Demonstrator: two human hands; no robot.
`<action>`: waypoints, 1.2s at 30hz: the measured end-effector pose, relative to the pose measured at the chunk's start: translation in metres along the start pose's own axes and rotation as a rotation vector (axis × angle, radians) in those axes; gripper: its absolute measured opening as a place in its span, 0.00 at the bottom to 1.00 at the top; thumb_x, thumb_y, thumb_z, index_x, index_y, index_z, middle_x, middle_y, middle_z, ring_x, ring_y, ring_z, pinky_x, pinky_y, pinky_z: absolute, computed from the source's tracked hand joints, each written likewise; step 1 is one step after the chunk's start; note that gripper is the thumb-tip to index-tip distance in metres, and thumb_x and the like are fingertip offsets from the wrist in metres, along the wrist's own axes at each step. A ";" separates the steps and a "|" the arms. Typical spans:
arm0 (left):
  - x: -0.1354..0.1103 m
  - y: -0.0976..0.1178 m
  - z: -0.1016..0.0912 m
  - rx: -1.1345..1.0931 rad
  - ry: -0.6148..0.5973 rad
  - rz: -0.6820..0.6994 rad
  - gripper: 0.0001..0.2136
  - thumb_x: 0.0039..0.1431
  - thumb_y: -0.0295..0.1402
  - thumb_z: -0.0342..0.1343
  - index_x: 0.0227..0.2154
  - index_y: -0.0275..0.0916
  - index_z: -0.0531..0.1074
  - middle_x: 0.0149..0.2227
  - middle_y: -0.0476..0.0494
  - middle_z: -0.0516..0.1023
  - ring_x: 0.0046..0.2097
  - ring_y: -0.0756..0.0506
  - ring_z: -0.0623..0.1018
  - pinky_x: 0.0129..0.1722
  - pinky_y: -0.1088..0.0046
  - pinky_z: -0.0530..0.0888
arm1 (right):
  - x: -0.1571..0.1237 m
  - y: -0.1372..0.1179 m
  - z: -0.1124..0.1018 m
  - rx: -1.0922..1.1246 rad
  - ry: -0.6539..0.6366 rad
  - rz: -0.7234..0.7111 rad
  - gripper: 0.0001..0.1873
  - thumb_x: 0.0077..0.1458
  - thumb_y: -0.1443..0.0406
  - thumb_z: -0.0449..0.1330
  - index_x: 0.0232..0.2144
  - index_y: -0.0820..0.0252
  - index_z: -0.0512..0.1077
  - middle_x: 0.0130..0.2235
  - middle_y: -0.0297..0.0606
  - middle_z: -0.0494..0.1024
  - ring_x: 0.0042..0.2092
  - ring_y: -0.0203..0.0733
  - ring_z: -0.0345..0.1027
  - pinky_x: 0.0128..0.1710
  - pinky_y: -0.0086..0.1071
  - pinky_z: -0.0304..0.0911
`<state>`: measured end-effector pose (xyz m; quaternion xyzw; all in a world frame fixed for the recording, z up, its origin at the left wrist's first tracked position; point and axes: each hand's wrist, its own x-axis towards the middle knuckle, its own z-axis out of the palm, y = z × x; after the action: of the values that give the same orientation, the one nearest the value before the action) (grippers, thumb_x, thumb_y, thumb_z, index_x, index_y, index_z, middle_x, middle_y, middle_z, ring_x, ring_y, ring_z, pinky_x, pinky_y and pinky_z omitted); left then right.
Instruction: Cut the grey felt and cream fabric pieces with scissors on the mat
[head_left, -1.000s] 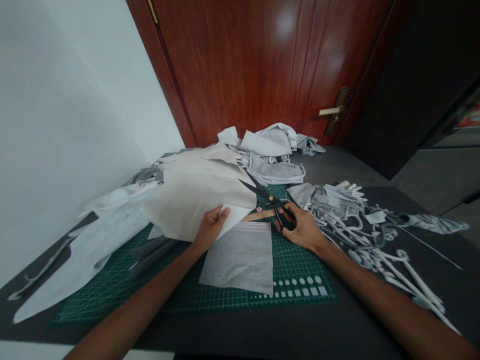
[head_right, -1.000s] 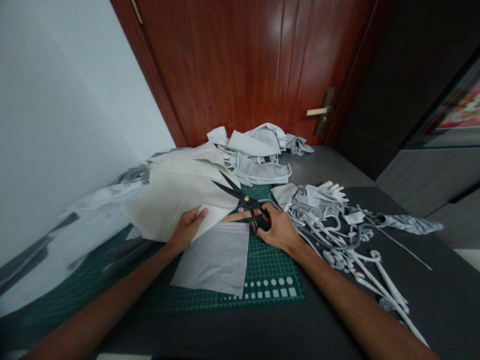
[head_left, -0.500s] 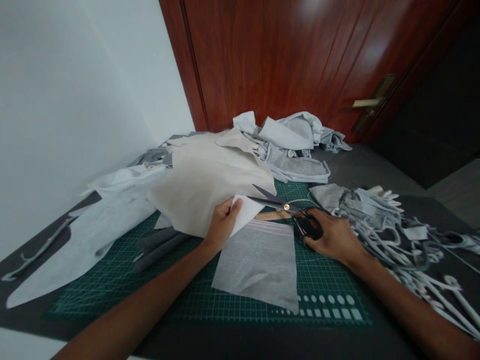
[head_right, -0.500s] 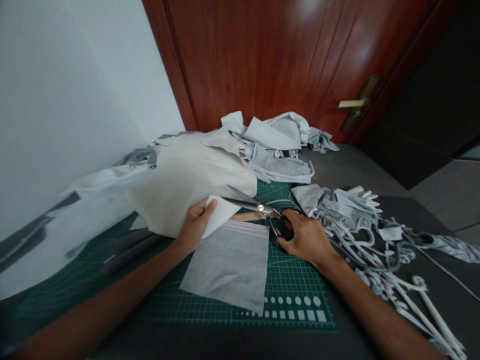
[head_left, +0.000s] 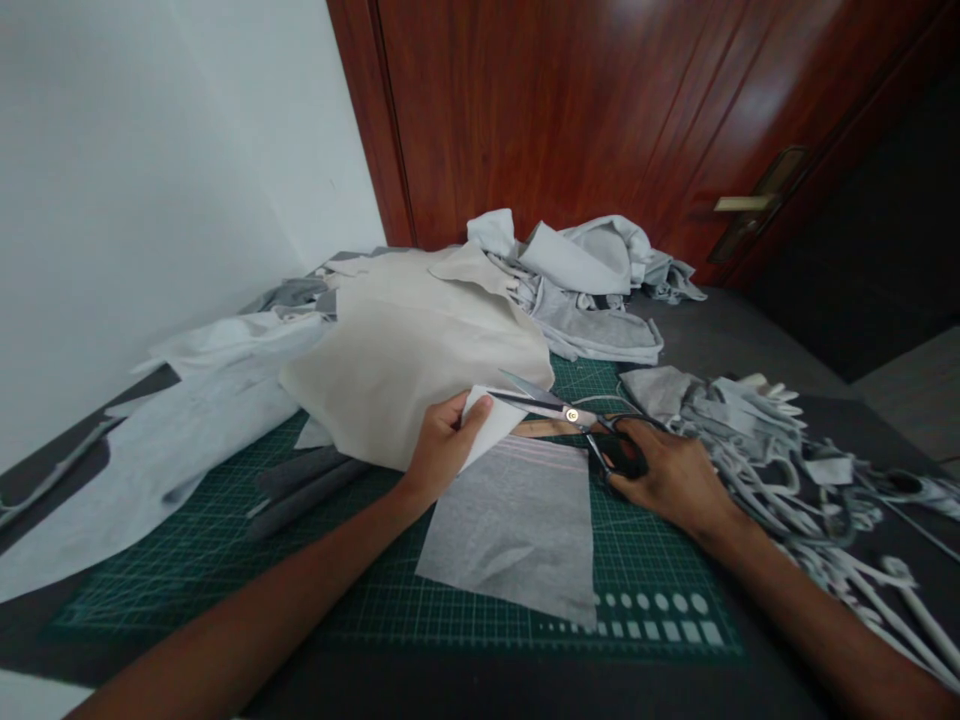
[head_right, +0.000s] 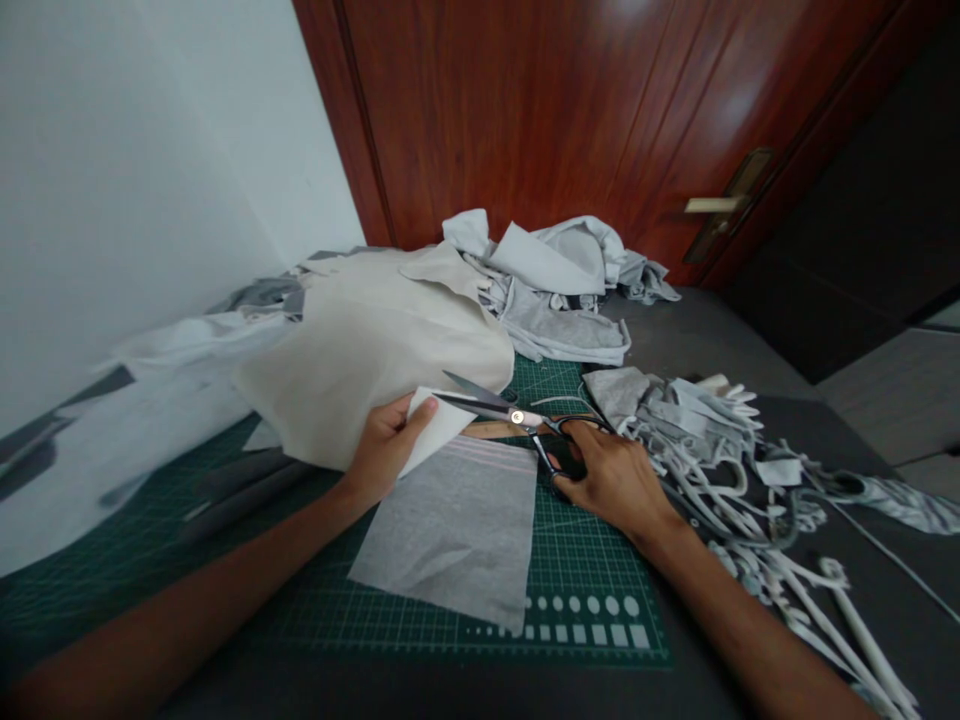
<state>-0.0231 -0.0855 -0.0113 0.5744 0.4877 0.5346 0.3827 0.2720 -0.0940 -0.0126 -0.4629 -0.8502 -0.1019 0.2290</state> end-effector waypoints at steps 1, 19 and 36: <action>-0.001 0.001 0.000 0.001 -0.002 0.009 0.19 0.62 0.48 0.57 0.27 0.36 0.73 0.22 0.52 0.64 0.24 0.52 0.60 0.22 0.76 0.55 | 0.000 -0.001 -0.001 0.006 0.003 -0.004 0.18 0.52 0.63 0.60 0.46 0.61 0.72 0.34 0.39 0.82 0.30 0.44 0.77 0.27 0.31 0.64; -0.001 0.000 -0.002 0.082 -0.079 0.059 0.18 0.62 0.46 0.56 0.25 0.36 0.75 0.20 0.51 0.66 0.22 0.52 0.61 0.20 0.75 0.55 | 0.000 -0.003 -0.007 0.030 -0.074 -0.057 0.12 0.57 0.63 0.58 0.43 0.60 0.71 0.33 0.38 0.80 0.29 0.42 0.75 0.27 0.31 0.61; 0.002 -0.001 -0.001 0.059 -0.092 0.058 0.19 0.61 0.47 0.58 0.22 0.38 0.70 0.19 0.53 0.63 0.22 0.53 0.59 0.19 0.75 0.53 | 0.001 -0.002 -0.010 0.119 -0.176 -0.023 0.07 0.57 0.64 0.59 0.39 0.58 0.71 0.36 0.39 0.82 0.33 0.42 0.76 0.31 0.31 0.64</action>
<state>-0.0247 -0.0836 -0.0121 0.6233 0.4682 0.5038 0.3722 0.2728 -0.0984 -0.0038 -0.4456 -0.8769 -0.0127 0.1796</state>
